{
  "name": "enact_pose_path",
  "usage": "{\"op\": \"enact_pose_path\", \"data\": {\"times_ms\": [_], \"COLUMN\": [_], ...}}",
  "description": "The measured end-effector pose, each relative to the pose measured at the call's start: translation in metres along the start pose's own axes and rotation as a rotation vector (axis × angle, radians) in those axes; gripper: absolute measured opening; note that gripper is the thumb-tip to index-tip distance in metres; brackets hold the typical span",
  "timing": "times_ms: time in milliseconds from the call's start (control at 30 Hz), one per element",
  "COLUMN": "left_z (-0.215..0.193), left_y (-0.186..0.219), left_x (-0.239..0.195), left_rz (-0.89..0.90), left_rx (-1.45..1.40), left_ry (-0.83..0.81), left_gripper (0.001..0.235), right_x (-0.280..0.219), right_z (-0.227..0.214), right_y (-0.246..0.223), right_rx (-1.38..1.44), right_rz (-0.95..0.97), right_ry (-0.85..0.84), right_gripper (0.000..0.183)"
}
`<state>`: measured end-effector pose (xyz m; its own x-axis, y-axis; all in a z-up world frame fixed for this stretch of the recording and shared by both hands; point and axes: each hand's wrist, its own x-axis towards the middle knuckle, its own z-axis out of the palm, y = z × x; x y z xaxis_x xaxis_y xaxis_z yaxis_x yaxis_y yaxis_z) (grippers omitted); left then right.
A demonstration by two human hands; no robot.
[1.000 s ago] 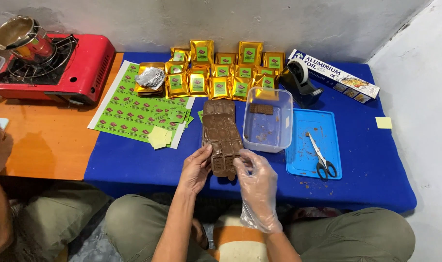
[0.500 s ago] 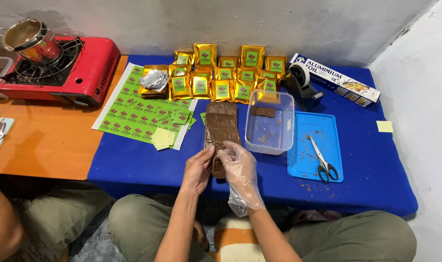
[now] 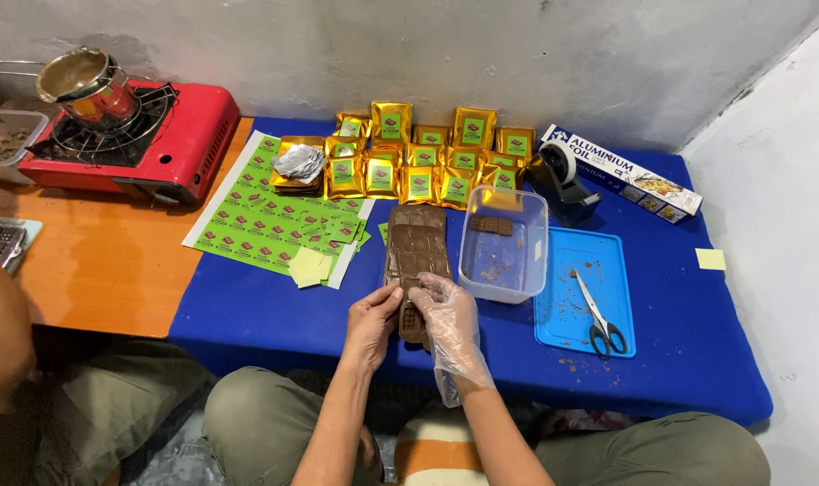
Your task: Unmolding chocolate bars from a plastic mold and placing them into a plastic container.
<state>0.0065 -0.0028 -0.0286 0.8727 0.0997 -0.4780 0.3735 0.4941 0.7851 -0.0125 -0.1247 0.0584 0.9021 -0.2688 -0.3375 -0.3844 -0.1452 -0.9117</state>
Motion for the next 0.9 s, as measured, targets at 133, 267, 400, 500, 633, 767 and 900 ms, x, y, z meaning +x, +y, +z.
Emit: {"op": "enact_pose_path", "data": {"times_ms": [133,267,400,500,633,767,900], "left_z": [0.002,0.006,0.007,0.007,0.002,0.01,0.03], "left_y": [0.004,0.008,0.011,0.009,0.014,0.039,0.054], "left_x": [-0.006,-0.013,-0.012,-0.01,-0.012,-0.036,-0.068], "left_rz": [-0.003,0.022,0.088,0.137,0.231,0.311,0.413], "left_rx": [-0.001,0.021,0.118,0.21,0.415,0.677,0.735], "left_ry": [0.002,0.026,0.059,0.077,0.119,0.21,0.24], "left_gripper": [0.042,0.04,0.038,0.034,0.03,0.032,0.036], "right_x": [0.001,0.003,0.007,0.017,0.007,-0.005,-0.02], "right_z": [0.001,0.003,0.008,0.014,0.008,-0.003,-0.029], "right_y": [0.003,0.009,0.017,0.03,0.021,0.006,-0.001], "right_rx": [0.028,0.068,0.06,0.068,0.098,0.132,0.197], "right_rz": [0.002,-0.025,-0.055,-0.056,-0.021,-0.018,0.045], "right_ry": [-0.005,0.005,0.034,0.089,0.066,0.052,0.029], "right_gripper": [0.046,0.044,0.039,0.04,0.037,0.038,0.04]}}
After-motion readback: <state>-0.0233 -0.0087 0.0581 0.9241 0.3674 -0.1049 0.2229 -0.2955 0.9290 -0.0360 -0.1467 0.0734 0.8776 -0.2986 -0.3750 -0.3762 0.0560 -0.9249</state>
